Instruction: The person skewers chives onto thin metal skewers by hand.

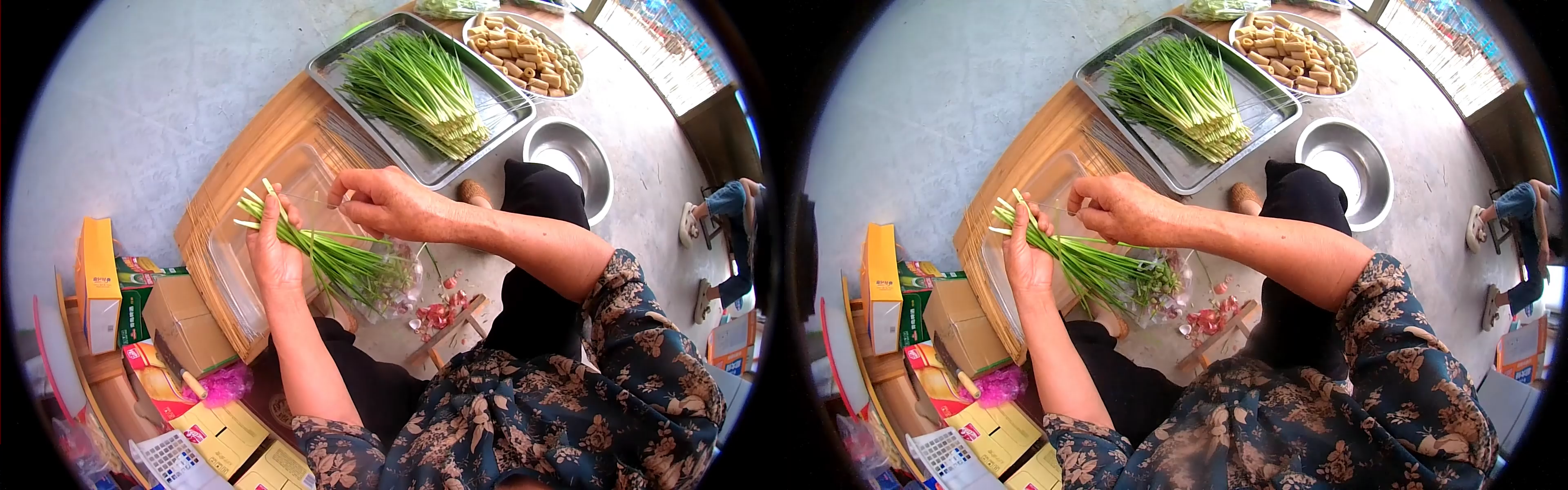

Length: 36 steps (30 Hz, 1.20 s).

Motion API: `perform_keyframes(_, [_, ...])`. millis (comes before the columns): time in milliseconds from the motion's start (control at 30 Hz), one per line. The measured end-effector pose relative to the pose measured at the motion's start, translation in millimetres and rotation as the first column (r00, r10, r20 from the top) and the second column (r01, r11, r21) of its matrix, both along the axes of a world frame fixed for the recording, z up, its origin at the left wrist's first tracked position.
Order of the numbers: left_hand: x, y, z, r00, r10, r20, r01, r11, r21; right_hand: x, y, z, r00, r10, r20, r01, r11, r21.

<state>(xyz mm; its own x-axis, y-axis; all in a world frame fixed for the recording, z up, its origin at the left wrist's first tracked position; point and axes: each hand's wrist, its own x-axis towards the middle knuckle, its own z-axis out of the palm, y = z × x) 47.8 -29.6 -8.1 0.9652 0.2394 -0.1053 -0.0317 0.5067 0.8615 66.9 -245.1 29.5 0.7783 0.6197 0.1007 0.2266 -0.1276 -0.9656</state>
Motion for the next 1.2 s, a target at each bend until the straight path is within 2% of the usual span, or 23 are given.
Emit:
perform_keyframes(367, [-1, 0, 1, 1.0, 0.014, -0.015, -0.013, 0.999, 0.038, 0, 0, 0, 0.999, -0.014, 0.036, 0.015, 1.0, -0.012])
perform_keyframes(567, [-5, -12, 3, 0.995, -0.065, -0.071, 0.073, 0.991, 0.115, 2, -1, -3, 0.998, -0.049, 0.043, 0.049, 0.999, -0.005])
perform_keyframes(667, [-6, -26, 7, 0.995, 0.031, -0.091, -0.013, 0.981, 0.193, 5, -1, -3, 0.998, -0.059, 0.027, 0.059, 0.998, 0.001])
perform_keyframes(767, [-5, -21, 6, 0.997, 0.022, -0.08, -0.01, 0.988, 0.154, 6, -1, -2, 0.998, -0.043, -0.035, 0.043, 0.999, 0.004])
perform_keyframes(833, [-3, -12, 1, 1.0, -0.019, -0.003, 0.019, 0.996, 0.089, 6, 0, -5, 0.997, -0.052, -0.058, 0.054, 0.998, 0.043])
perform_keyframes(900, [-4, -6, -2, 1.0, 0.001, 0.027, -0.004, 0.994, 0.11, 4, 0, -5, 0.995, -0.059, -0.082, 0.065, 0.995, 0.081])
perform_keyframes(1033, [-5, -3, -1, 0.997, 0.055, 0.05, -0.062, 0.986, 0.154, 2, -3, -4, 0.999, -0.014, -0.041, 0.016, 0.999, 0.037])
perform_keyframes(1200, [-6, -3, 1, 0.999, 0.019, 0.044, -0.026, 0.983, 0.18, -1, -2, -3, 0.998, 0.021, -0.059, -0.018, 0.998, 0.057])
